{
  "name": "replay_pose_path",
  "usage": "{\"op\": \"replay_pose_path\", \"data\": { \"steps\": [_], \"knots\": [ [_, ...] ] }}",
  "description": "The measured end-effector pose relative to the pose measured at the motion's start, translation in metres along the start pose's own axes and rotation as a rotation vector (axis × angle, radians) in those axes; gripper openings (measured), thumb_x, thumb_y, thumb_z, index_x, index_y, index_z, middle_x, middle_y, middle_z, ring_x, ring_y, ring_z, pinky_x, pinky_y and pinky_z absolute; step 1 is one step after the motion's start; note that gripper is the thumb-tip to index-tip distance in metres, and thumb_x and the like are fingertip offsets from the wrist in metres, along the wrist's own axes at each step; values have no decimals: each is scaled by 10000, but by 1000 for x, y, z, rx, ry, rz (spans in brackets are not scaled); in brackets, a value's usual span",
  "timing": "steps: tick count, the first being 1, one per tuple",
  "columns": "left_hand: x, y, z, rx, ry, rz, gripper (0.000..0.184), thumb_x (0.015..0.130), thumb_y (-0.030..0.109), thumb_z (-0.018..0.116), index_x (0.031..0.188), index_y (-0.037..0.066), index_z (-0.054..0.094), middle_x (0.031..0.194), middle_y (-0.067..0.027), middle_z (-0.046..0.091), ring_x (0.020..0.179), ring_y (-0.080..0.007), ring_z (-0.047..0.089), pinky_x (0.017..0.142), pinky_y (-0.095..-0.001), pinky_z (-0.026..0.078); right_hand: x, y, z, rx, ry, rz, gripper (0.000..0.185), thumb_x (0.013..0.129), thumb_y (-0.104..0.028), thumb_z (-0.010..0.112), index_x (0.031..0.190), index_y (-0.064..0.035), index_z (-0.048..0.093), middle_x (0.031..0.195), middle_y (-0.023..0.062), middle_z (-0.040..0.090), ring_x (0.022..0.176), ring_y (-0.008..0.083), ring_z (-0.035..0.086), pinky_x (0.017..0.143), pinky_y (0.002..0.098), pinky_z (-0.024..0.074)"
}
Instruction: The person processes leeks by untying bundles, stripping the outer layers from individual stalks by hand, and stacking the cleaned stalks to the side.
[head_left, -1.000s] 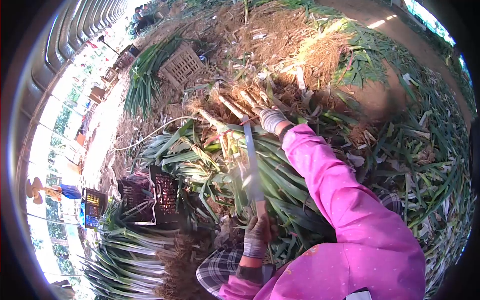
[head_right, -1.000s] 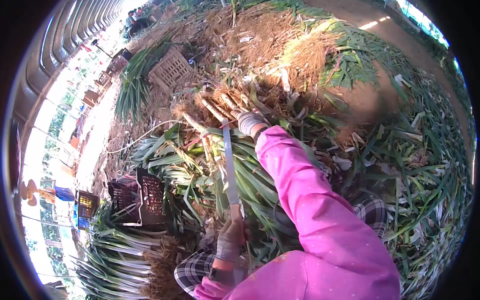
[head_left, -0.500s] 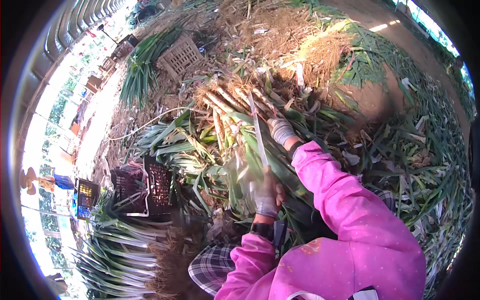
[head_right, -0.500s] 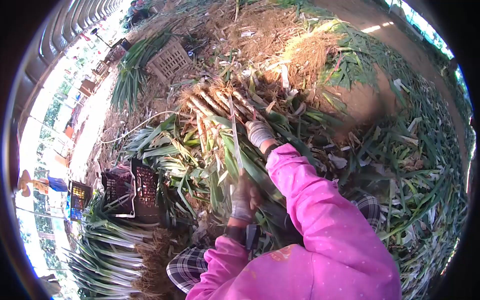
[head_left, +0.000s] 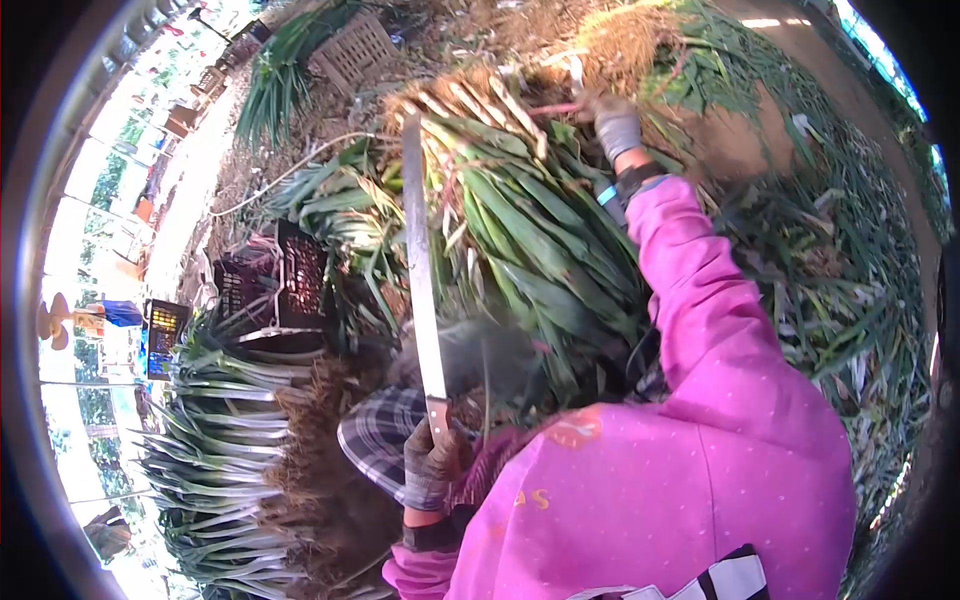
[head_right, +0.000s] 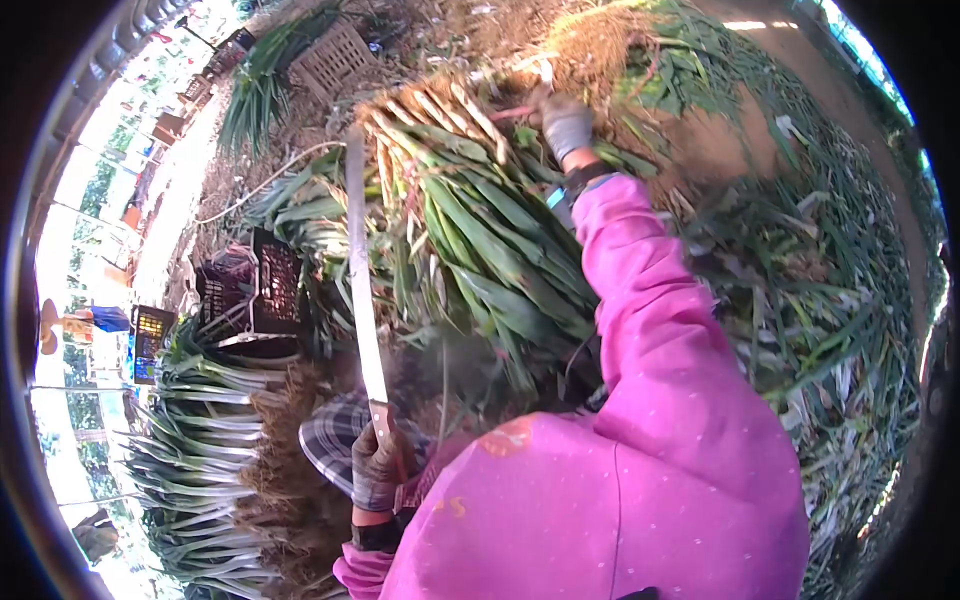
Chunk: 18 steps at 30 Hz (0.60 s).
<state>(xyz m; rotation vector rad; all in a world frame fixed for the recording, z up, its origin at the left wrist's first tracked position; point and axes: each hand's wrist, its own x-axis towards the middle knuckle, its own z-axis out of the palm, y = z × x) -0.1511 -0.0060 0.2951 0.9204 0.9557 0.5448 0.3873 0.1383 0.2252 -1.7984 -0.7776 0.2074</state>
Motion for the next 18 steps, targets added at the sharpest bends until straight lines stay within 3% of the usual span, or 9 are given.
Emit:
{"op": "replay_pose_path", "data": {
  "steps": [1, 3, 6, 8, 10, 13, 14, 15, 18],
  "knots": [
    [-13, -6, -8, 21, 0, -25, 295, 785, 226, 679, 965, 36, 543, 665, 17, 525, 549, -71, 488, 487, -199, 385, -4, -33, -40, -423, -121, -240, 241, 853, -275, 498, 846, -79, 637, 676, 47, 633, 647, 164, 598, 610, 294, 445],
    [-42, -11, -24, 47, -7, -92, 327, 760, 138, 696, 1017, 16, 533, 721, 5, 545, 581, -66, 497, 517, -198, 403, -29, -104, -109, -34, 219, 198, 263, 837, -340, 503, 829, -115, 639, 691, 90, 616, 643, 208, 590, 616, 334, 447],
    [-77, -20, -38, 308, 54, -95, 344, 742, 99, 696, 1029, 6, 530, 777, -9, 565, 654, -85, 528, 575, -219, 440, -62, -160, -226, 67, 414, -496, 165, 815, -168, 476, 764, -77, 603, 673, 52, 592, 606, 157, 551, 553, 306, 435],
    [-94, -5, -20, 423, -32, -76, 412, 695, 71, 716, 1056, -10, 534, 861, -50, 613, 788, -130, 565, 698, -258, 469, -110, -197, -245, -36, 297, -658, 148, 826, -96, 452, 785, -56, 588, 696, 36, 584, 611, 133, 532, 543, 285, 439],
    [-108, 0, -30, 754, -73, -91, 446, 684, 100, 727, 1078, -9, 550, 877, -70, 633, 778, -118, 576, 693, -253, 473, -137, -164, -241, -1608, 224, -832, 164, 823, -123, 429, 846, -63, 580, 747, 94, 598, 570, 202, 549, 522, 323, 456],
    [-123, 29, -37, 1030, -214, -190, 434, 672, 114, 729, 1062, 1, 578, 840, -77, 649, 745, -105, 585, 677, -254, 476, -234, -104, -134, -1673, -748, -606, 274, 815, -221, 432, 920, -90, 650, 913, 137, 645, 826, 267, 630, 722, 466, 487],
    [-125, 36, -42, 1065, -230, -230, 427, 672, 127, 727, 1057, 8, 584, 825, -80, 651, 733, -109, 590, 671, -256, 477, -253, -53, -110, -1159, -1037, -267, 261, 807, -220, 453, 908, -110, 667, 969, 83, 648, 890, 270, 622, 754, 438, 487],
    [-128, 42, -48, 1101, -243, -274, 421, 672, 140, 724, 1051, 15, 590, 809, -83, 653, 721, -112, 596, 664, -259, 478, -281, -48, -94, -937, -1054, -33, 260, 793, -196, 494, 966, -77, 648, 1004, 73, 638, 916, 280, 616, 755, 395, 497],
    [-130, 52, -50, 1043, -272, -330, 394, 691, 202, 702, 1030, 29, 601, 775, -104, 647, 699, -143, 611, 653, -284, 479, -318, 30, -52, -1106, -1028, 232, 268, 778, -120, 549, 1028, -76, 635, 1067, 97, 615, 965, 300, 600, 762, 421, 496]
  ]
}}
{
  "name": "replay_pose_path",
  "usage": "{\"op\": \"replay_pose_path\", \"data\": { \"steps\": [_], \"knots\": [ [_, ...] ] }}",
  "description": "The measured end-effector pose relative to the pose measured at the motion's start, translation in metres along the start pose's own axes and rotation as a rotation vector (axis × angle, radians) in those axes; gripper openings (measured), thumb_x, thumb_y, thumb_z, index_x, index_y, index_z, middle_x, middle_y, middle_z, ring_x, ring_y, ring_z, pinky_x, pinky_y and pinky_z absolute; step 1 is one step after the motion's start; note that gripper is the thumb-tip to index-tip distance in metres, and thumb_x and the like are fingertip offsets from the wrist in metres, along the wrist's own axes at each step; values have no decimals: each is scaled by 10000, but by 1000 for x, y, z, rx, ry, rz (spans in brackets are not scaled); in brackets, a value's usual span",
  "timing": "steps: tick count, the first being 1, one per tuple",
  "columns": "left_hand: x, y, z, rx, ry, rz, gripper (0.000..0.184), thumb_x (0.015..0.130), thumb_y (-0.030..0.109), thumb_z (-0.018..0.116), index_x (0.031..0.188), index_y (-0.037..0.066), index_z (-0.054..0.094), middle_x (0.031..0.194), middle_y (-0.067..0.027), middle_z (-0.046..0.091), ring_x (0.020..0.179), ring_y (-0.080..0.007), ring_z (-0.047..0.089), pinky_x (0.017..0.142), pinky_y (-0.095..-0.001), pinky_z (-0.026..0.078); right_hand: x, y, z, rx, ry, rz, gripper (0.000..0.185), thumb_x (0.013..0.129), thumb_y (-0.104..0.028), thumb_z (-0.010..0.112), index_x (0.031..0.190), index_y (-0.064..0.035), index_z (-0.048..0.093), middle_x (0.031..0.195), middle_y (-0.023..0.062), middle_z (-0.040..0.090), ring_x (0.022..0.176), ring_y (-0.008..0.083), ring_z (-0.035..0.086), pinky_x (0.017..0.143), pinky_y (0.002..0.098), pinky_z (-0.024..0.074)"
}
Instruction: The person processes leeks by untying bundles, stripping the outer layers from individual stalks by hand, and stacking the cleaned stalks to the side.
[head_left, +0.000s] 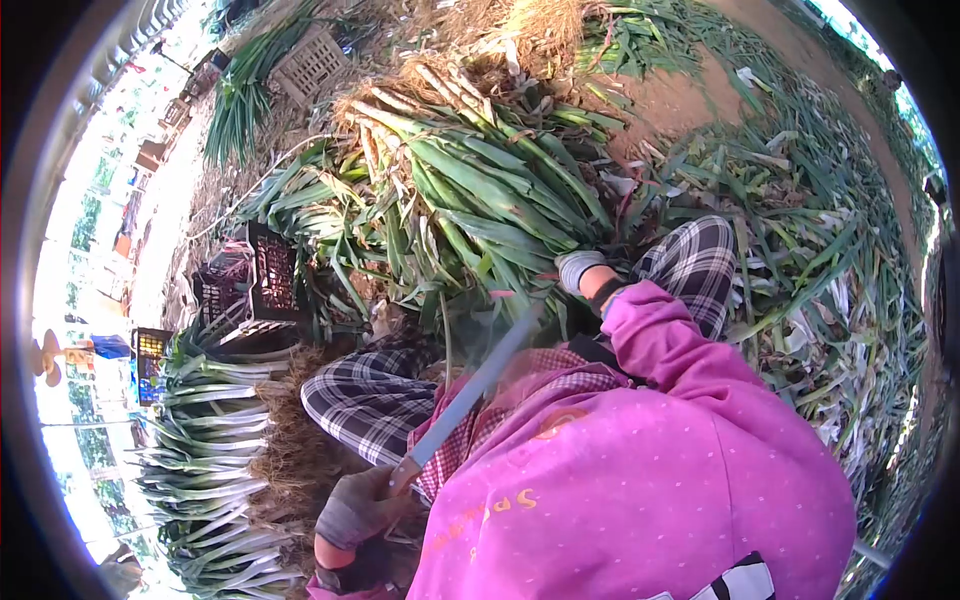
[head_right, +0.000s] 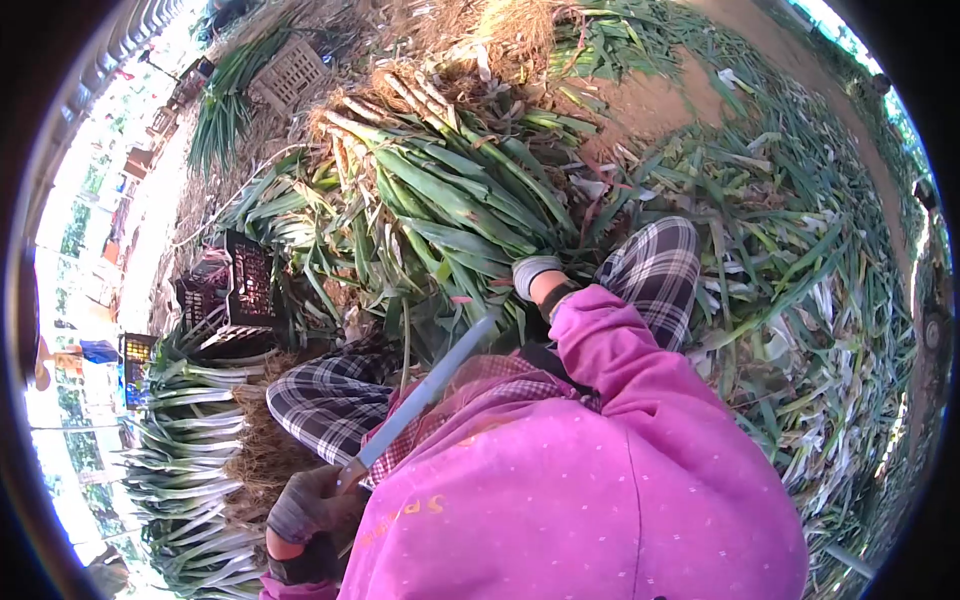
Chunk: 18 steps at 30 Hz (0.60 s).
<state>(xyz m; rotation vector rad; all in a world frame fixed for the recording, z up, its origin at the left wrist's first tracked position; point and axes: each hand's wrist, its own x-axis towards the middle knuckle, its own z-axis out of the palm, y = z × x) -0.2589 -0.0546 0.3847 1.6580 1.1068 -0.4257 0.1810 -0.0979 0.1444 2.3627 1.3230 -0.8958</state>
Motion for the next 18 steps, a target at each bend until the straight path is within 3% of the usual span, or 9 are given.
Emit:
{"op": "replay_pose_path", "data": {
  "steps": [2, 5, 10, 13, 14, 18],
  "knots": [
    [18, -10, -2, 154, 25, 59, 382, 708, 221, 688, 1026, 27, 601, 763, -94, 643, 686, -147, 605, 648, -288, 476, 102, 31, 81, -134, -165, 110, 267, 789, -189, 564, 1018, -76, 640, 1059, 117, 615, 966, 310, 597, 763, 436, 493],
    [40, -20, 3, 41, -78, 2, 354, 740, 212, 670, 1023, 12, 596, 768, -72, 632, 682, -118, 571, 641, -278, 464, 8, 21, 5, -55, 12, -11, 345, 776, -320, 589, 1007, -69, 641, 1027, 151, 619, 963, 325, 594, 771, 448, 486],
    [33, -13, -5, -208, -142, -96, 334, 773, 197, 649, 1036, 2, 581, 818, -59, 626, 721, -112, 557, 660, -263, 453, -19, 19, -18, 253, 198, 75, 449, 763, -472, 532, 935, -78, 657, 947, 191, 616, 903, 329, 601, 755, 416, 482],
    [73, -14, 17, 84, -118, 120, 336, 783, 193, 648, 1044, -6, 574, 827, -40, 626, 756, -111, 555, 671, -250, 448, -40, 8, -20, 299, 322, 7, 503, 813, -544, 429, 844, -97, 658, 843, 150, 643, 810, 330, 619, 730, 427, 481],
    [81, -3, 30, -146, -119, 149, 313, 793, 197, 643, 1018, -12, 584, 852, -27, 618, 773, -100, 539, 681, -230, 437, -51, 7, -16, 356, 388, -30, 482, 807, -529, 448, 826, -96, 660, 815, 156, 641, 775, 332, 621, 694, 431, 486],
    [113, -3, 47, -494, -151, 74, 313, 815, 180, 619, 1054, -19, 584, 913, -8, 575, 799, -65, 505, 709, -186, 406, -67, 1, -4, 208, 274, -144, 497, 819, -494, 422, 790, -60, 664, 795, 180, 636, 758, 356, 620, 662, 433, 493]
  ]
}}
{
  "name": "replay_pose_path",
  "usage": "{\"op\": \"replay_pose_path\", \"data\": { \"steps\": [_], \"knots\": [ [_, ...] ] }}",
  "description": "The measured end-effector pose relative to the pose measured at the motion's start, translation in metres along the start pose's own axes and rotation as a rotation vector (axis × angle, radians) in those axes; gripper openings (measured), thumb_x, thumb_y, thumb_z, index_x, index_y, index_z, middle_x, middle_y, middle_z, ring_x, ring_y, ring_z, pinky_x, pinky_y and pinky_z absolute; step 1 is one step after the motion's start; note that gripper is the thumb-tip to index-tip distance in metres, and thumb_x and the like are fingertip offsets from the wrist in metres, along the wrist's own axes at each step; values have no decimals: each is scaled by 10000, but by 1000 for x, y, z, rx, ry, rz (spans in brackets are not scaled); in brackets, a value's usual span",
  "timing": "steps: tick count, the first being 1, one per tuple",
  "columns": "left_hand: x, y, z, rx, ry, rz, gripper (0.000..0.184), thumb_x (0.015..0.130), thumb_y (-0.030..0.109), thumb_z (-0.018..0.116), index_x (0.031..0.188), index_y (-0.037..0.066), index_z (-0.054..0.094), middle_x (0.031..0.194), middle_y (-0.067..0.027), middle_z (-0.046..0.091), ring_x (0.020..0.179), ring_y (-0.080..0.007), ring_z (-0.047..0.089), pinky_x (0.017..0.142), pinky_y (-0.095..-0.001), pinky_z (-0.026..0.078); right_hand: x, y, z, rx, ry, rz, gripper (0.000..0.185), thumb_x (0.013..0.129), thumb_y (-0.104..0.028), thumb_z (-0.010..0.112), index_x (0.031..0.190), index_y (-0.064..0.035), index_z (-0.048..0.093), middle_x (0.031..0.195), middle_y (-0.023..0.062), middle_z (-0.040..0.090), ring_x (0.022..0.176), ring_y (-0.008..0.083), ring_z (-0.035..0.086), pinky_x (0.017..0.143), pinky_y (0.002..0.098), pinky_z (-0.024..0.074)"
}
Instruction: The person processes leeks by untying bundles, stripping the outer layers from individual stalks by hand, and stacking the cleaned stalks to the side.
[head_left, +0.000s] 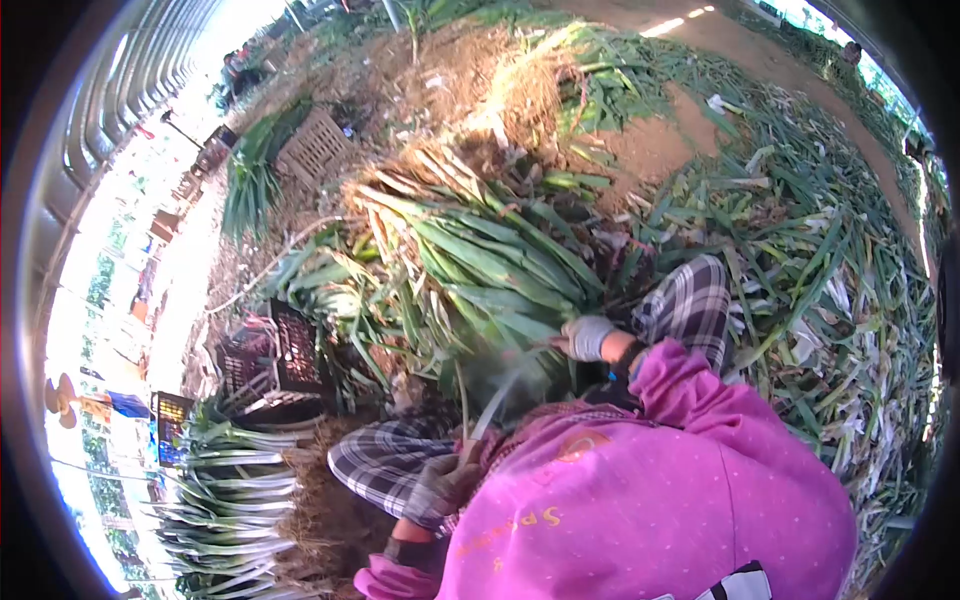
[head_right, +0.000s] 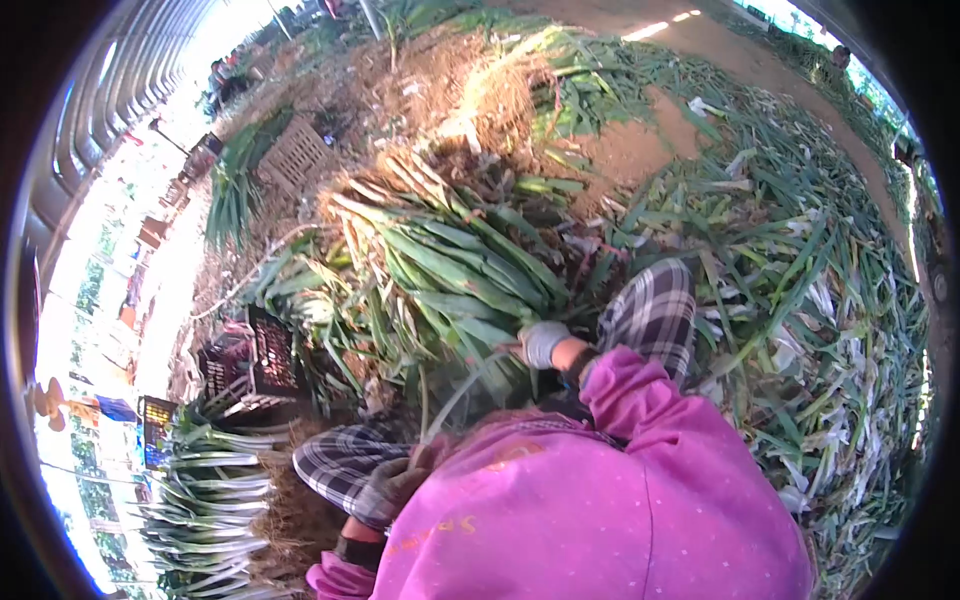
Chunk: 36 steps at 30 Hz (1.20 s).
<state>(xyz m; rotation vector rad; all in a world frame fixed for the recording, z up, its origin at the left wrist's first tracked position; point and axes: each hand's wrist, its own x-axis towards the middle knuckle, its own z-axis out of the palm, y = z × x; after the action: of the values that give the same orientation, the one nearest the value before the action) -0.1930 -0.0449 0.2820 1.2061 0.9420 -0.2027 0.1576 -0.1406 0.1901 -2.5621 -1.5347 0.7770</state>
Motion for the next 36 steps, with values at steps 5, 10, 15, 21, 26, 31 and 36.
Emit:
{"op": "replay_pose_path", "data": {
  "steps": [5, 10, 15, 21, 26, 31, 36],
  "knots": [
    [15, 29, 17, -202, 57, 74, 237, 836, 185, 589, 978, -4, 604, 742, 33, 538, 603, -62, 478, 517, -233, 389, -2, -21, 14, -89, -102, -45, 295, 764, -286, 502, 907, -90, 668, 852, 172, 641, 800, 316, 632, 681, 425, 505],
    [-25, -30, 3, 172, -47, 330, 254, 843, 214, 581, 973, -4, 598, 777, 8, 571, 642, -78, 524, 545, -258, 417, 22, 25, 39, -134, -62, 1, 331, 800, -393, 501, 873, -110, 657, 864, 138, 636, 831, 333, 601, 747, 420, 476],
    [-37, -47, 15, -53, -37, 113, 264, 843, 223, 583, 974, -5, 596, 798, 1, 580, 666, -78, 533, 570, -256, 425, 12, 7, 41, -96, 149, 57, 411, 807, -476, 496, 735, -101, 648, 696, 149, 624, 672, 326, 614, 608, 431, 488],
    [-3, -25, 38, -278, -22, 58, 275, 842, 234, 585, 974, -7, 593, 823, -6, 591, 696, -78, 544, 599, -254, 434, -14, -25, 27, -100, -29, -28, 175, 725, -260, 551, 813, -154, 657, 790, 124, 646, 762, 306, 625, 650, 428, 491],
    [-11, -30, 41, -366, -26, 57, 285, 841, 244, 586, 975, -8, 591, 844, -13, 600, 720, -78, 553, 624, -252, 442, -23, -13, 26, -47, 102, -15, 222, 740, -312, 546, 830, -153, 672, 792, 131, 647, 761, 314, 627, 650, 422, 494],
    [-96, -24, 31, -643, -73, -6, 295, 841, 253, 587, 976, -9, 588, 864, -19, 610, 745, -79, 561, 649, -250, 450, -19, 53, 19, -39, 92, 281, 396, 780, -433, 522, 830, -71, 674, 852, 200, 629, 811, 341, 618, 703, 425, 491],
    [-158, -22, -39, 256, 5, -197, 325, 825, 268, 614, 995, -7, 585, 873, -17, 608, 774, -80, 560, 694, -226, 443, -15, 58, -68, 318, 390, 268, 322, 866, -355, 438, 946, -87, 597, 753, 173, 608, 702, 340, 600, 653, 423, 476]
  ]
}}
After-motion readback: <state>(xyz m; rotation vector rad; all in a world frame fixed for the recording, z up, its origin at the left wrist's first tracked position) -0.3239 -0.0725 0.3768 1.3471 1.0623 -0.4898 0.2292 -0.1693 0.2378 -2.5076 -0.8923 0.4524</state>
